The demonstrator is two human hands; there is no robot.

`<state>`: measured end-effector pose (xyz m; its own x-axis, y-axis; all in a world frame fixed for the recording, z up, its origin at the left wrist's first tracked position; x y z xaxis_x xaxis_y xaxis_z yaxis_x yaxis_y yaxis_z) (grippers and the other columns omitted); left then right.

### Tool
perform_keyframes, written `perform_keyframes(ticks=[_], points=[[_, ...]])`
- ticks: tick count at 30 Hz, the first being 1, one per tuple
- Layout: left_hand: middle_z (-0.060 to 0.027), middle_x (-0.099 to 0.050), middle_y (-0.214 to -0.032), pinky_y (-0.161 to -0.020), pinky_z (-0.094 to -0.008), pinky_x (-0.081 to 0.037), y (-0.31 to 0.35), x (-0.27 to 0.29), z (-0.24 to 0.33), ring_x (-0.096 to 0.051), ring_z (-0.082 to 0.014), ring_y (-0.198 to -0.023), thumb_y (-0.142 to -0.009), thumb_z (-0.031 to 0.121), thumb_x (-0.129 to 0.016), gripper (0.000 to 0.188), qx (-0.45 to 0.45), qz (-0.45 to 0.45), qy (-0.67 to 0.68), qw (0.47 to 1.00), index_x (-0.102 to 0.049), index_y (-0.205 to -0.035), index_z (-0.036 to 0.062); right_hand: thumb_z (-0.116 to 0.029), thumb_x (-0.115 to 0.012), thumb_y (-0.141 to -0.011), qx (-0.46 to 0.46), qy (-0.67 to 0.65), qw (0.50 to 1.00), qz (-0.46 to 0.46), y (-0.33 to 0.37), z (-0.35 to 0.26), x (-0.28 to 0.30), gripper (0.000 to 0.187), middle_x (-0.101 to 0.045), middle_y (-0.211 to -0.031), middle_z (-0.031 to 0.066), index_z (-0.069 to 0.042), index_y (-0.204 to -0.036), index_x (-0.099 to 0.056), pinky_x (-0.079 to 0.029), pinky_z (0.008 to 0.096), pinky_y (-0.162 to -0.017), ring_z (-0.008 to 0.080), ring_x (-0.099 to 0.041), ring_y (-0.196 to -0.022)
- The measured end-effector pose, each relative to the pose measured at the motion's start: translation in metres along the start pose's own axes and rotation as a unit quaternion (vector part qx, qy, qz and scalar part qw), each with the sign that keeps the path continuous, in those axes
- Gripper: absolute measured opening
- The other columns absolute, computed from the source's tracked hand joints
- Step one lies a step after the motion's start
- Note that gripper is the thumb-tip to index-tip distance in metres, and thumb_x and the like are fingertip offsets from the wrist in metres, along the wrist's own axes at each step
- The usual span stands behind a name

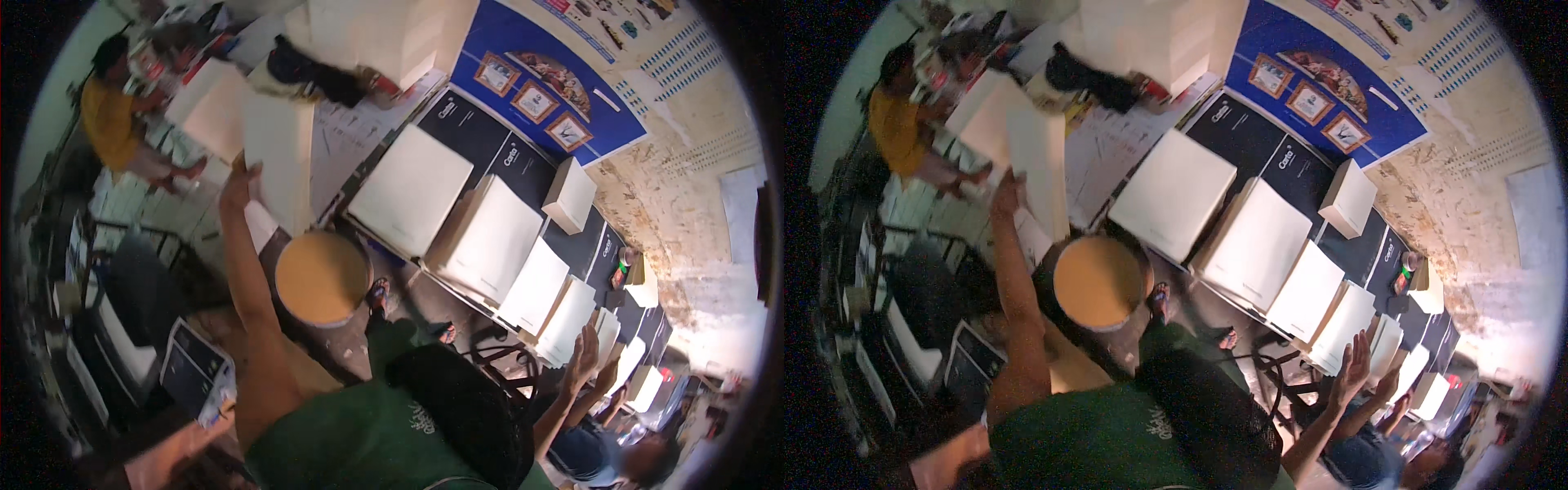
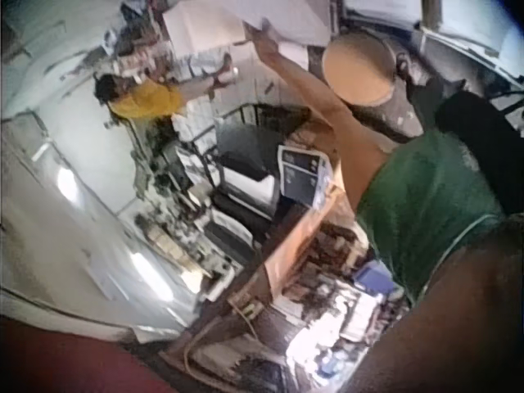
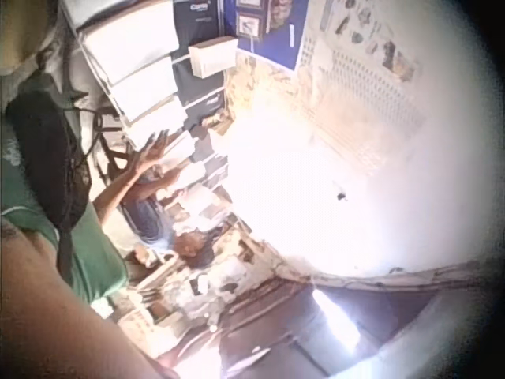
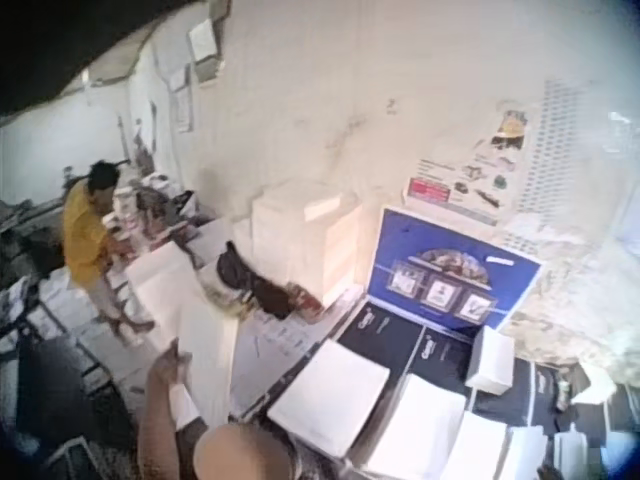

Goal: The person organizes stacks of white paper at a long table by picking up sheets from different piles and combining them into a single stack by hand.

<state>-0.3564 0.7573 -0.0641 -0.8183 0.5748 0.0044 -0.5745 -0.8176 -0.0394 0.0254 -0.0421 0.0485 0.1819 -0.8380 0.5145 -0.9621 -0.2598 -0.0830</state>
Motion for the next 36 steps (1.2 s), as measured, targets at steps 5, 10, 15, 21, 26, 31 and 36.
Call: perform_keyframes(ticks=[5, 10, 15, 21, 26, 31, 36], points=[[-0.0173, -0.066, -0.124, -0.103, -0.0399, -0.043, -0.035, 0.012, -0.154, -0.061, -0.0283, -0.116, -0.072, 0.049, -0.085, 0.079, 0.264, -0.087, -0.288, 0.916, -0.064, -0.128, -0.0023, -0.012, -0.063, -0.098, -0.048, 0.032, 0.997, -0.06, 0.029, -0.033, -0.058, 0.045, -0.055, -0.141, 0.0212, 0.005, -0.138, -0.052, -0.04, 0.0414, -0.112, 0.0297, -0.051, -0.134], [-0.0236, -0.067, -0.119, -0.098, -0.0429, -0.047, -0.08, -0.029, -0.187, -0.063, -0.033, -0.112, -0.071, 0.059, -0.081, 0.084, 0.184, -0.143, -0.464, 0.854, -0.066, -0.121, -0.0055, -0.022, -0.069, -0.096, -0.155, 0.046, 0.987, -0.004, 0.079, -0.029, -0.065, 0.05, -0.064, -0.129, 0.0201, 0.006, -0.134, -0.056, -0.048, 0.0377, -0.102, 0.0259, -0.06, -0.121], [-0.0286, -0.064, -0.123, -0.1, -0.0499, -0.043, -0.086, 0.029, -0.204, -0.059, -0.0435, -0.116, -0.072, 0.067, -0.076, 0.09, 0.117, -0.149, -0.589, 0.786, -0.065, -0.121, -0.0078, -0.027, -0.074, -0.089, -0.16, 0.186, 0.968, 0.052, 0.026, -0.01, -0.067, 0.044, -0.068, -0.118, 0.0195, 0.0, -0.123, -0.065, -0.052, 0.0367, -0.086, 0.0247, -0.069, -0.103], [-0.0296, -0.06, -0.129, -0.104, -0.0493, -0.043, -0.085, -0.014, -0.183, -0.055, -0.0448, -0.123, -0.071, 0.074, -0.072, 0.104, 0.151, -0.072, -0.626, 0.762, -0.056, -0.131, -0.0098, -0.024, -0.07, -0.087, -0.071, 0.329, 0.926, 0.168, 0.004, 0.083, -0.03, 0.036, -0.063, -0.112, 0.0179, -0.005, -0.116, -0.064, -0.05, 0.0448, -0.093, 0.0371, -0.059, -0.109], [-0.0267, -0.06, -0.129, -0.101, -0.0506, -0.045, -0.034, -0.001, -0.15, -0.057, -0.0432, -0.119, -0.075, 0.076, -0.067, 0.102, 0.156, 0.069, -0.59, 0.789, -0.054, -0.132, -0.0078, -0.03, -0.072, -0.086, -0.111, 0.366, 0.914, 0.138, -0.013, 0.135, -0.022, 0.036, -0.062, -0.113, 0.0165, -0.007, -0.112, -0.063, -0.05, 0.0481, -0.089, 0.0355, -0.059, -0.109], [-0.0293, -0.06, -0.126, -0.104, -0.0476, -0.045, 0.094, 0.019, -0.137, -0.057, -0.0402, -0.12, -0.08, 0.073, -0.066, 0.1, 0.116, 0.249, -0.607, 0.746, -0.052, -0.132, -0.0116, -0.029, -0.075, -0.084, 0.028, 0.229, 0.957, 0.174, -0.034, 0.109, -0.047, 0.038, -0.06, -0.107, 0.0173, -0.005, -0.11, -0.06, -0.05, 0.0463, -0.086, 0.0376, -0.06, -0.101], [-0.0265, -0.064, -0.115, -0.099, -0.0513, -0.048, 0.259, -0.06, -0.182, -0.063, -0.0395, -0.109, -0.089, 0.061, -0.062, 0.081, 0.192, 0.199, -0.737, 0.617, -0.053, -0.131, -0.0075, -0.029, -0.077, -0.082, 0.062, 0.169, 0.983, 0.036, -0.038, 0.043, -0.111, 0.045, -0.055, -0.108, 0.02, -0.002, -0.111, -0.056, -0.049, 0.0478, -0.086, 0.039, -0.057, -0.102]])
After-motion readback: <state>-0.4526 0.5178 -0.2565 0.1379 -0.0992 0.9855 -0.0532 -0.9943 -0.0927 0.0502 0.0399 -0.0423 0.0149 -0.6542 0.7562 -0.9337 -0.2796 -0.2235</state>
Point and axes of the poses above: each hand's wrist, its own y-axis away from the middle knuckle, its own x-axis out of the back of the hand, z = x × y, the point moved 6 cm from there along -y, towards the middle knuckle
